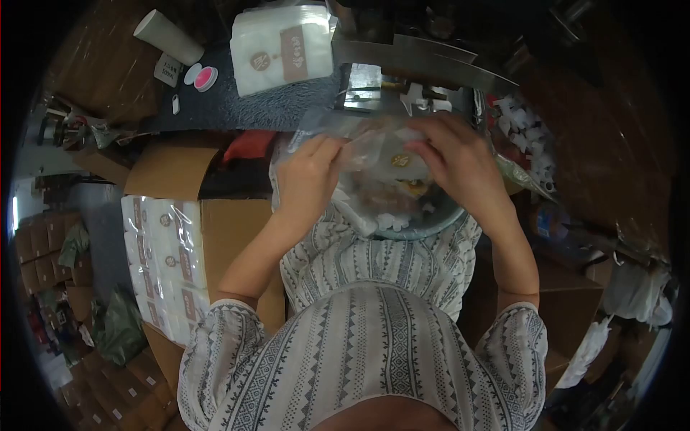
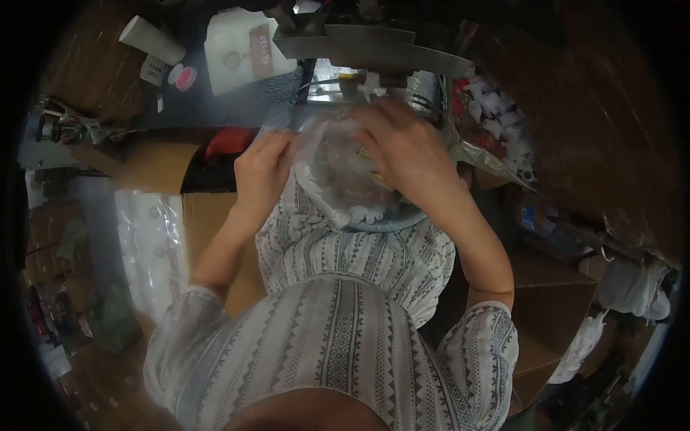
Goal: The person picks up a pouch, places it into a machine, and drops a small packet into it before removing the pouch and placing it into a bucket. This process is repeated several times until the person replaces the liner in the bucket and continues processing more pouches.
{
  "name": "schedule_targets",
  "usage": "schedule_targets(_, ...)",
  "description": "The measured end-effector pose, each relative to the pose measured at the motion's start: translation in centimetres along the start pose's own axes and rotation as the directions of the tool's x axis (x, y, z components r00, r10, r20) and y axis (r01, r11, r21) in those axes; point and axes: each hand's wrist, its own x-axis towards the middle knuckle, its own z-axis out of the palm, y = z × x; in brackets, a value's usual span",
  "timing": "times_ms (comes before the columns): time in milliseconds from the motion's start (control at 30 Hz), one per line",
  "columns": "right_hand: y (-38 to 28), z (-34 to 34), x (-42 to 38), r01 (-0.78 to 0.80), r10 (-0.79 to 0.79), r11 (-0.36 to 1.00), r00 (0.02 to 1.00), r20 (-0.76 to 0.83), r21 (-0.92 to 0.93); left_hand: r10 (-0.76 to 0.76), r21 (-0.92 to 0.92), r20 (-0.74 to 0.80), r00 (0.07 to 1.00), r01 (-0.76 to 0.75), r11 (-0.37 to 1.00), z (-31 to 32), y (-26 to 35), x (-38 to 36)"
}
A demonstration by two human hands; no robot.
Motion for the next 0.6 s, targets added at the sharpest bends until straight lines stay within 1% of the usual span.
schedule_targets(33, 0.1, 0.0, 0.0, -0.001, 0.001, 1.0, 1.0, -0.002, 0.001, 0.042, -0.017, 0.045, 0.998, -0.041, 0.999, 0.1, 0.4, 0.1)
schedule_targets(67, 0.3, 0.0, 0.0, 0.004, -0.008, 0.998, 0.998, 0.055, 0.069, 0.043, -0.017, 0.047, 0.998, -0.042, 0.999, 0.5, 0.3, 0.0)
schedule_targets(100, 0.7, 0.0, -0.1, 0.006, -0.021, 0.99, 0.994, 0.112, 0.138, 0.04, -0.097, 0.138, 0.99, -0.027, 0.995, 1.2, 0.1, -0.2)
schedule_targets(133, 1.1, -0.1, -0.1, 0.004, -0.019, 0.991, 0.994, 0.112, 0.137, 0.044, -0.174, 0.229, 0.972, -0.003, 0.985, 1.7, 0.1, -0.2)
schedule_targets(167, 1.7, -0.2, 0.0, -0.07, 0.046, 0.986, 0.987, 0.157, 0.15, 0.045, -0.177, 0.23, 0.972, -0.004, 0.984, 2.2, 0.2, 0.0)
schedule_targets(200, 2.3, -0.3, -0.1, -0.144, 0.11, 0.977, 0.973, 0.202, 0.158, -0.023, -0.261, 0.378, 0.925, 0.13, 0.957, 2.7, 0.5, 0.5)
schedule_targets(233, 2.7, -0.3, -0.2, -0.143, 0.11, 0.977, 0.973, 0.203, 0.156, -0.072, -0.318, 0.521, 0.851, 0.272, 0.908, 3.1, 0.8, 1.0)
schedule_targets(267, 3.0, -0.1, -0.3, -0.182, 0.172, 0.97, 0.982, 0.075, 0.163, -0.074, -0.319, 0.518, 0.852, 0.273, 0.907, 3.7, 0.9, 1.7)
schedule_targets(300, 3.3, -0.2, -0.4, -0.217, 0.23, 0.96, 0.972, -0.055, 0.176, -0.19, -0.429, 0.612, 0.768, 0.524, 0.735, 4.3, 0.9, 2.7)
schedule_targets(333, 3.6, -0.6, -0.5, -0.213, 0.225, 0.961, 0.973, -0.056, 0.175, -0.259, -0.484, 0.714, 0.651, 0.726, 0.489, 4.9, 0.7, 3.7)
schedule_targets(367, 4.0, -1.1, -0.7, -0.256, 0.267, 0.956, 0.962, -0.064, 0.141, -0.26, -0.485, 0.712, 0.652, 0.725, 0.489, 5.5, 0.3, 4.5)
schedule_targets(400, 4.3, -1.6, -1.0, -0.302, 0.311, 0.947, 0.948, -0.074, 0.108, -0.266, -0.543, 0.722, 0.639, 0.761, 0.355, 6.2, -0.1, 5.2)
schedule_targets(433, 4.2, -2.2, -1.3, -0.305, 0.314, 0.946, 0.947, -0.074, 0.107, -0.267, -0.587, 0.734, 0.625, 0.781, 0.213, 6.9, -0.4, 5.8)
schedule_targets(467, 4.1, -2.8, -1.6, -0.352, 0.352, 0.936, 0.935, -0.039, 0.014, -0.27, -0.63, 0.727, 0.631, 0.769, 0.102, 7.5, -0.5, 6.2)
schedule_targets(500, 4.2, -3.4, -1.8, -0.39, 0.391, 0.917, 0.92, -0.008, -0.082, -0.269, -0.631, 0.727, 0.632, 0.769, 0.101, 7.8, -0.7, 6.2)
schedule_targets(533, 4.9, -3.7, -1.9, -0.388, 0.389, 0.918, 0.921, -0.009, -0.083, -0.267, -0.6, 0.748, 0.608, 0.791, 0.119, 8.0, -0.8, 6.2)
schedule_targets(567, 5.9, -4.0, -2.0, -0.444, 0.434, 0.881, 0.896, -0.098, -0.165, -0.267, -0.567, 0.769, 0.581, 0.812, 0.137, 8.1, -0.9, 6.2)
schedule_targets(600, 6.9, -4.1, -2.1, -0.503, 0.469, 0.831, 0.863, -0.188, -0.239, -0.267, -0.564, 0.77, 0.579, 0.814, 0.138, 7.7, -0.9, 6.2)
